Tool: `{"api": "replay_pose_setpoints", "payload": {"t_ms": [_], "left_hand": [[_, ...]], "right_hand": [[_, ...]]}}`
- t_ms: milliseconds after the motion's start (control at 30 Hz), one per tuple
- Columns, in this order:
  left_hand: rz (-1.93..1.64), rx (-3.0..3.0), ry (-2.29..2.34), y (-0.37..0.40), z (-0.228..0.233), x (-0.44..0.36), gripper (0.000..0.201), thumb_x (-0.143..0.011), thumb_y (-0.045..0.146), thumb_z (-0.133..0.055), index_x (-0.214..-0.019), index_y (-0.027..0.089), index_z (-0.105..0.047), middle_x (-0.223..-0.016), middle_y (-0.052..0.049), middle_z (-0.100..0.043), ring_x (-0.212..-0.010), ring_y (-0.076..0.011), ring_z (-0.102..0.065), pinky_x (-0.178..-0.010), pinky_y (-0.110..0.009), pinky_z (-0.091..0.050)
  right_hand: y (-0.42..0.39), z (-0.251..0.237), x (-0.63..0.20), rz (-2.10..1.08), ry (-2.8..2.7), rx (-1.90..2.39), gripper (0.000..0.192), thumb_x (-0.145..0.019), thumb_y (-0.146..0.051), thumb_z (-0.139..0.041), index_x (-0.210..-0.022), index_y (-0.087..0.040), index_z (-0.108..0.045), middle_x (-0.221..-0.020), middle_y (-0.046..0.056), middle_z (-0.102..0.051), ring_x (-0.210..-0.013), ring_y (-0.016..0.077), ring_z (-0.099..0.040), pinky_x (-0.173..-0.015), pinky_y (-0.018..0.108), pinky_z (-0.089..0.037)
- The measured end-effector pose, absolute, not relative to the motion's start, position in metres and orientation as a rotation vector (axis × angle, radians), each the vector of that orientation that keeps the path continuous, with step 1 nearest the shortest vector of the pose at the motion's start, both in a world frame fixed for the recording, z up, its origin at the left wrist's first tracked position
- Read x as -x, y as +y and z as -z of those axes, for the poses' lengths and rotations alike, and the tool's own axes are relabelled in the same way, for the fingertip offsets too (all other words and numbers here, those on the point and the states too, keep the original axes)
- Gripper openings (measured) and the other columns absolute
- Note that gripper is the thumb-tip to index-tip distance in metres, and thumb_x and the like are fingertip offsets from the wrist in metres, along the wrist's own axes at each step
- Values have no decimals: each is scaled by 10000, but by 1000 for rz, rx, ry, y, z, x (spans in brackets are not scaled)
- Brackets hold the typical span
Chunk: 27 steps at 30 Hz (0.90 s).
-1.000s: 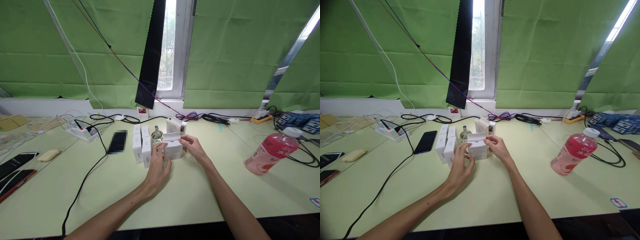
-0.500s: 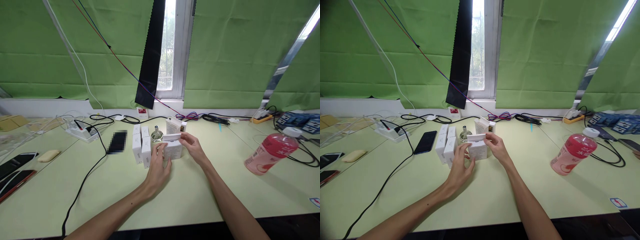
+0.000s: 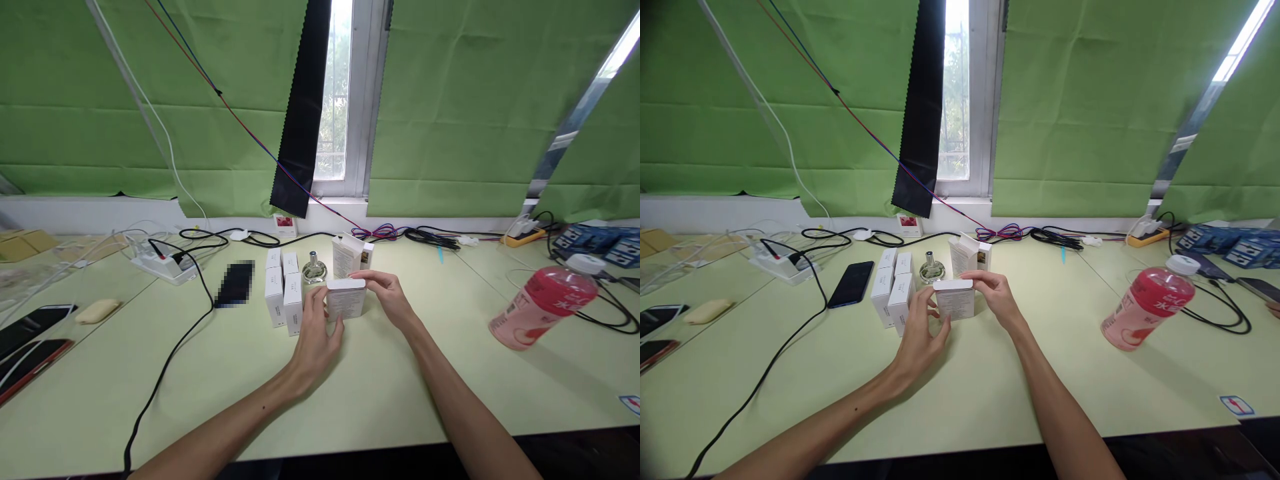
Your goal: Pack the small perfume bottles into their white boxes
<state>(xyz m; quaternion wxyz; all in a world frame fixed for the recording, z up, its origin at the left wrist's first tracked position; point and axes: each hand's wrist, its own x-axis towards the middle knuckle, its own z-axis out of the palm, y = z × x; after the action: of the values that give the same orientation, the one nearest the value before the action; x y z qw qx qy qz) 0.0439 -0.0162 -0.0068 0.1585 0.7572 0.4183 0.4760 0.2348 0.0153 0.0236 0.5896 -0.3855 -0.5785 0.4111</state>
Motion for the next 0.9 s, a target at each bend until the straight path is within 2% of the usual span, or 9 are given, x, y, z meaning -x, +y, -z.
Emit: {"api": "replay_pose_setpoints", "payload": {"t_ms": [200,500,733,800,900], "left_hand": [[-1385,-2136,1204,-18,7,-44,518,-898,161,-576,-1360,279,-375,-1286,-100,-497,-995,-205,-542,-804,-362,-547],[-1415,-2121,1197,-19,9,-45,558,-879,156,-585,-1376,272,-359,-1323,-114,-468,-1000,-211,-545,-789,-366,-544],[-1405,-2129,1202,-18,9,-44,554,-878,159,-590,-1370,270,-363,-1324,-115,-476,-1006,-214,-550,-778,-357,-541],[-1401,-2130,1207,-19,8,-44,549,-882,161,-586,-1370,270,-360,-1331,-116,-471,-1013,-215,-550,-784,-360,-542],[-1386,-2119,1230,-19,8,-45,541,-886,166,-584,-1365,275,-360,-1323,-109,-474,-1011,-212,-547,-794,-364,-544]], "right_hand": [[14,-25,-235,-968,-1363,896,247,-811,-269,-588,-881,-258,-825,-1036,43,-791,-1081,269,-673,-959,394,-496],[13,-23,-239,-977,-1406,885,286,-872,-330,-575,-991,-240,-818,-1069,61,-779,-1009,259,-656,-909,374,-491],[14,-21,-239,-989,-1401,855,343,-936,-411,-528,-994,-236,-818,-1053,74,-773,-992,257,-659,-900,383,-494],[12,-23,-238,-970,-1405,872,346,-939,-457,-552,-989,-239,-815,-1044,74,-773,-995,259,-664,-901,385,-498],[10,-26,-236,-972,-1408,901,297,-860,-485,-686,-988,-245,-805,-1043,73,-772,-990,266,-675,-901,390,-511]]}}
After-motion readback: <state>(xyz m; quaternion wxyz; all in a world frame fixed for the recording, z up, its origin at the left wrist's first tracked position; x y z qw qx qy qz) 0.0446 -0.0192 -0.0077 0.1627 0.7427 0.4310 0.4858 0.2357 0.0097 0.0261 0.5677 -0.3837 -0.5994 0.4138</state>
